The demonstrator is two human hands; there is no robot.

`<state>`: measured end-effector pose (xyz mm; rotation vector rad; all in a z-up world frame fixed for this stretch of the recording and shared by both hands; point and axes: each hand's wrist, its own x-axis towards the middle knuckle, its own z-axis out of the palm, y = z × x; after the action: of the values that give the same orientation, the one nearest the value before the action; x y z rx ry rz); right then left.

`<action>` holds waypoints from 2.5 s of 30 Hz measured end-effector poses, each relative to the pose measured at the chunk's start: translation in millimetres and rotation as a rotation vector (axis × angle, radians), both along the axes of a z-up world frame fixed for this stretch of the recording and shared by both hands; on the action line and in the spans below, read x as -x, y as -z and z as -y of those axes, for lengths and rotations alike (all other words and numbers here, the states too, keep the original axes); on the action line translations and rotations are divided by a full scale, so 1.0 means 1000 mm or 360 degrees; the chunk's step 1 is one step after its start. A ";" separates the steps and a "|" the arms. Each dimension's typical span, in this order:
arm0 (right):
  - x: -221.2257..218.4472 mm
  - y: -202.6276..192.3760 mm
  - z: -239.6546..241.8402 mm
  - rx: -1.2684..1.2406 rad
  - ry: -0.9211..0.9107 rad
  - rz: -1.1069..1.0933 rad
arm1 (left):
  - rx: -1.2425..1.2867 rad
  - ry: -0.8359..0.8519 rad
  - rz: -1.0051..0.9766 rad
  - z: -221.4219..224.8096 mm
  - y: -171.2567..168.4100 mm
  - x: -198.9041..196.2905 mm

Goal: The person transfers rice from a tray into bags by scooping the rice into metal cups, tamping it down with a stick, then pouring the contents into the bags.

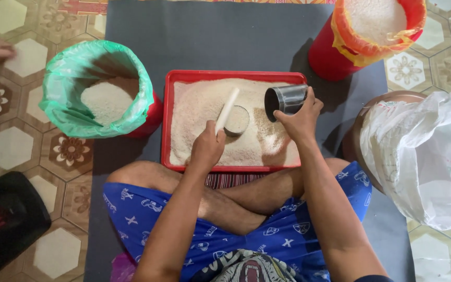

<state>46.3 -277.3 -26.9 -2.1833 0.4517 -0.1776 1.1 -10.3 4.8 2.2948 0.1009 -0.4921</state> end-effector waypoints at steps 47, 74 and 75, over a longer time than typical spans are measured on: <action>-0.001 0.016 0.002 0.0111 -0.0025 -0.0261 | -0.0196 0.0033 0.0408 0.015 -0.007 -0.010; -0.005 0.013 0.000 0.0045 -0.0054 -0.0323 | 0.0623 -0.0898 0.1441 0.020 -0.028 -0.059; -0.006 0.013 0.000 0.0049 -0.0048 -0.0327 | 0.0642 -0.1019 0.1426 0.008 -0.040 -0.064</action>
<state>52.1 -277.6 -40.3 -2.2469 0.5335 0.0575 65.4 -18.7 44.8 1.7544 0.2475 0.7732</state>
